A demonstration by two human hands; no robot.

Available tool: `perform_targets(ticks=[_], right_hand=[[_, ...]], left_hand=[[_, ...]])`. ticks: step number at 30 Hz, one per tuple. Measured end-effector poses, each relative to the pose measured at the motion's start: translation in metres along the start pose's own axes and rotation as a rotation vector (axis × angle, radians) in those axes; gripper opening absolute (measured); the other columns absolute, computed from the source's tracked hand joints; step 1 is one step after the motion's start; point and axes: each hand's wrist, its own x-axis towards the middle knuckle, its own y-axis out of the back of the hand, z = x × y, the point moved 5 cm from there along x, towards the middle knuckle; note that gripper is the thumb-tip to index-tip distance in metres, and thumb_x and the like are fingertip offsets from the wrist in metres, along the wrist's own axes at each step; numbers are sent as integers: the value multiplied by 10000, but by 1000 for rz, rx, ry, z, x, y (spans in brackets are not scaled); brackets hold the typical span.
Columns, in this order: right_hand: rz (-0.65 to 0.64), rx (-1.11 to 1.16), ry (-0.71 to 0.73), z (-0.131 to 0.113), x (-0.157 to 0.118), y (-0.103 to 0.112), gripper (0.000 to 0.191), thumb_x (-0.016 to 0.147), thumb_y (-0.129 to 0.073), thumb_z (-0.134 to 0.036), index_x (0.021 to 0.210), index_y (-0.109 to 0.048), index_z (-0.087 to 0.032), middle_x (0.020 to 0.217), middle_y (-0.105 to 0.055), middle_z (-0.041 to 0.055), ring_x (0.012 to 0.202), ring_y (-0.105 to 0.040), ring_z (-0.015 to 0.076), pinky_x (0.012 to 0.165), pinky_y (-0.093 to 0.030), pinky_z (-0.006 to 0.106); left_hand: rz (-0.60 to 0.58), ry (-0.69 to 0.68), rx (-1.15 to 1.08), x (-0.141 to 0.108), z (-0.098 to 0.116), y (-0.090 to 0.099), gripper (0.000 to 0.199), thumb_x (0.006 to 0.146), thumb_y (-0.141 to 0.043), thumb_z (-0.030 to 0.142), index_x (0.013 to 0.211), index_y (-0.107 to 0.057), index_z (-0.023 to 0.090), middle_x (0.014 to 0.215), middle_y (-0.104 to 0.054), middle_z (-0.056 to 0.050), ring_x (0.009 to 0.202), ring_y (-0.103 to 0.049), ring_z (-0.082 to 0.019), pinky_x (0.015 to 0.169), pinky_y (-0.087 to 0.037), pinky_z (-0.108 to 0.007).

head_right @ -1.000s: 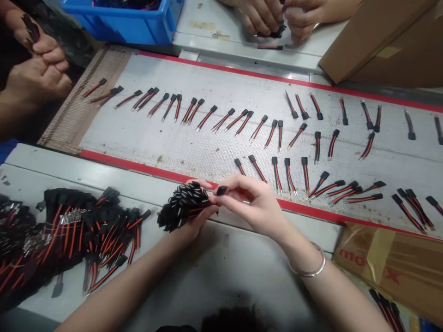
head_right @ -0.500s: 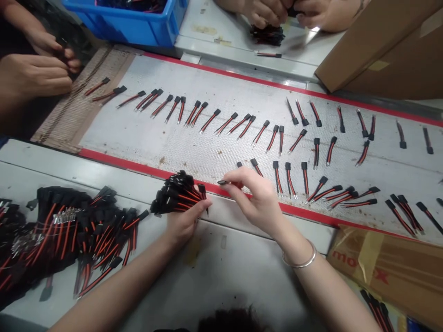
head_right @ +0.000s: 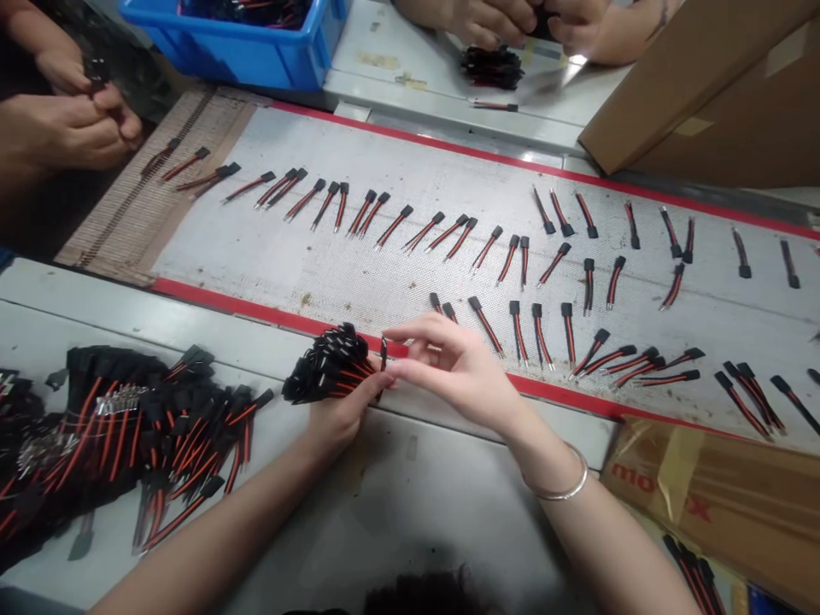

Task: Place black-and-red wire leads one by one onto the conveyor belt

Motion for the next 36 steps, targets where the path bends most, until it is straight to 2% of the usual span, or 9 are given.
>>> perform_targets(ticks=[6, 10, 14, 20, 23, 30, 36], right_hand=[[-28, 208, -8, -2, -3, -16, 70, 885, -753, -230, 935, -780, -189, 912, -713, 55, 746, -663, 123, 659, -609, 265], [-12, 234, -4, -1, -3, -18, 81, 888, -750, -220, 952, -786, -188, 925, -711, 53, 738, -665, 114, 663, -622, 258], [-7, 234, 27, -2, -4, -19, 95, 896, -745, -240, 963, -794, -194, 924, -698, 56, 737, -663, 114, 634, -619, 246], [3, 226, 16, -1, -4, -19, 98, 899, -737, -243, 958, -777, -175, 921, -685, 57, 708, -662, 109, 650, -635, 257], [-15, 217, -5, -1, -4, -19, 87, 875, -754, -233, 934, -770, -171, 917, -674, 56, 694, -654, 111, 630, -627, 258], [-65, 221, -68, 1, -2, -20, 51, 871, -742, -198, 886, -781, -169, 907, -666, 44, 692, -649, 92, 628, -610, 230], [-22, 264, -57, -2, -6, -22, 109, 845, -777, -210, 945, -770, -169, 940, -643, 44, 699, -654, 103, 617, -627, 247]], left_hand=[[-20, -40, 2, 1, 3, -1, 217, 841, -745, 383, 683, -737, 234, 708, -754, -14, 732, -708, -217, 811, -569, -364], [-57, -68, 10, 2, 6, -2, 239, 870, -719, 381, 683, -730, 233, 718, -756, -15, 763, -712, -215, 847, -562, -361], [-90, -70, 2, 2, 6, -3, 253, 891, -696, 400, 710, -737, 228, 726, -758, -15, 746, -715, -209, 804, -574, -347], [-64, -103, 61, 1, 3, -1, 308, 892, -688, 449, 690, -716, 218, 734, -760, -13, 765, -723, -205, 809, -580, -332], [-94, -121, 69, 1, 3, -1, 308, 920, -655, 453, 737, -733, 218, 757, -774, -17, 769, -729, -199, 813, -583, -323], [-94, -106, 80, 0, 2, 1, 329, 913, -650, 493, 748, -752, 228, 752, -761, -27, 783, -716, -216, 844, -579, -340], [-85, -18, -89, 0, -8, 1, 270, 858, -732, 453, 732, -708, 215, 681, -682, -10, 664, -623, -184, 736, -549, -316]])
